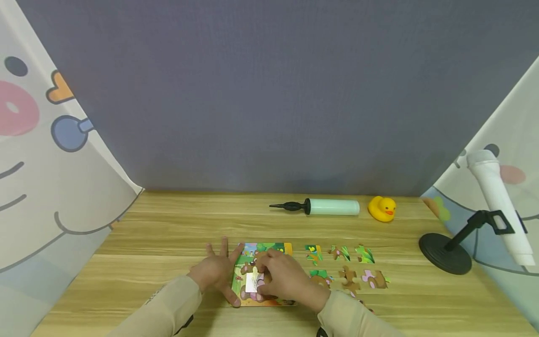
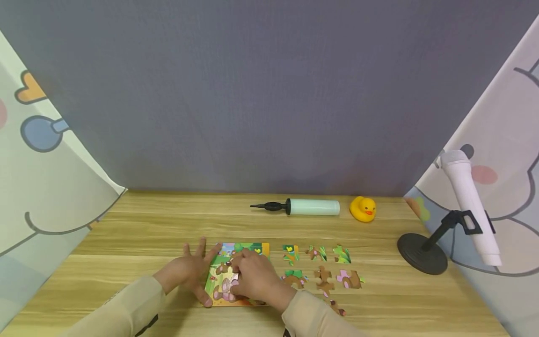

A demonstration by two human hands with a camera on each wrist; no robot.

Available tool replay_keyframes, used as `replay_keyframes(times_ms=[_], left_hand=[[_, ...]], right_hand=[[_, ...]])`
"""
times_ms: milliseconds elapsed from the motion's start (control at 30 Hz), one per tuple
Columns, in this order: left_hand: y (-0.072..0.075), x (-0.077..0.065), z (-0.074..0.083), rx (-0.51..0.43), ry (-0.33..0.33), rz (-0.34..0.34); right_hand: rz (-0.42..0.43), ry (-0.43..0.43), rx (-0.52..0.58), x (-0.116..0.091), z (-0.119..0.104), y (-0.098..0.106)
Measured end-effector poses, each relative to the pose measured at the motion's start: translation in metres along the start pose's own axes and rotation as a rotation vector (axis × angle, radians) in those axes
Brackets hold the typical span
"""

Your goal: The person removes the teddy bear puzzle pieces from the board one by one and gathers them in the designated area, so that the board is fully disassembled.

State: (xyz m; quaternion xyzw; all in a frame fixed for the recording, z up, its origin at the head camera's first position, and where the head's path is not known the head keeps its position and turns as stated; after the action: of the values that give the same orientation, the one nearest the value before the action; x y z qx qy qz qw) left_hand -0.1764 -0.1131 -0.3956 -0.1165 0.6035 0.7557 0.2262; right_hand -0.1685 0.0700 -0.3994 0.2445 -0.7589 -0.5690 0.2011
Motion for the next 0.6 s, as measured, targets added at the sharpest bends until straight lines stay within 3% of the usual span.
replay_keyframes(times_ms=[600], left_hand=[[-0.0022,0.0028,-0.0009,-0.036,0.019,-0.009]], right_hand=[[-0.015,0.031,-0.001,-0.0011,0.0048,0.003]])
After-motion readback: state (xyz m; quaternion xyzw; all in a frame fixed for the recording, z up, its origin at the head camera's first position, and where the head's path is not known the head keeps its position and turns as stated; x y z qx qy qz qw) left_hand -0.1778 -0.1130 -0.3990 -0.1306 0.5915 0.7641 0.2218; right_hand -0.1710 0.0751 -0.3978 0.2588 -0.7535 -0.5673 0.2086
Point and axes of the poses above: each hand's wrist, its own x-axis towards the middle knuckle, its own y-axis out of the back of the hand, z = x × y, the point moved 2 cm from there along x, towards the middle knuckle, and after that the axes turned 7 degrees about -x, right-handed, at the moved point
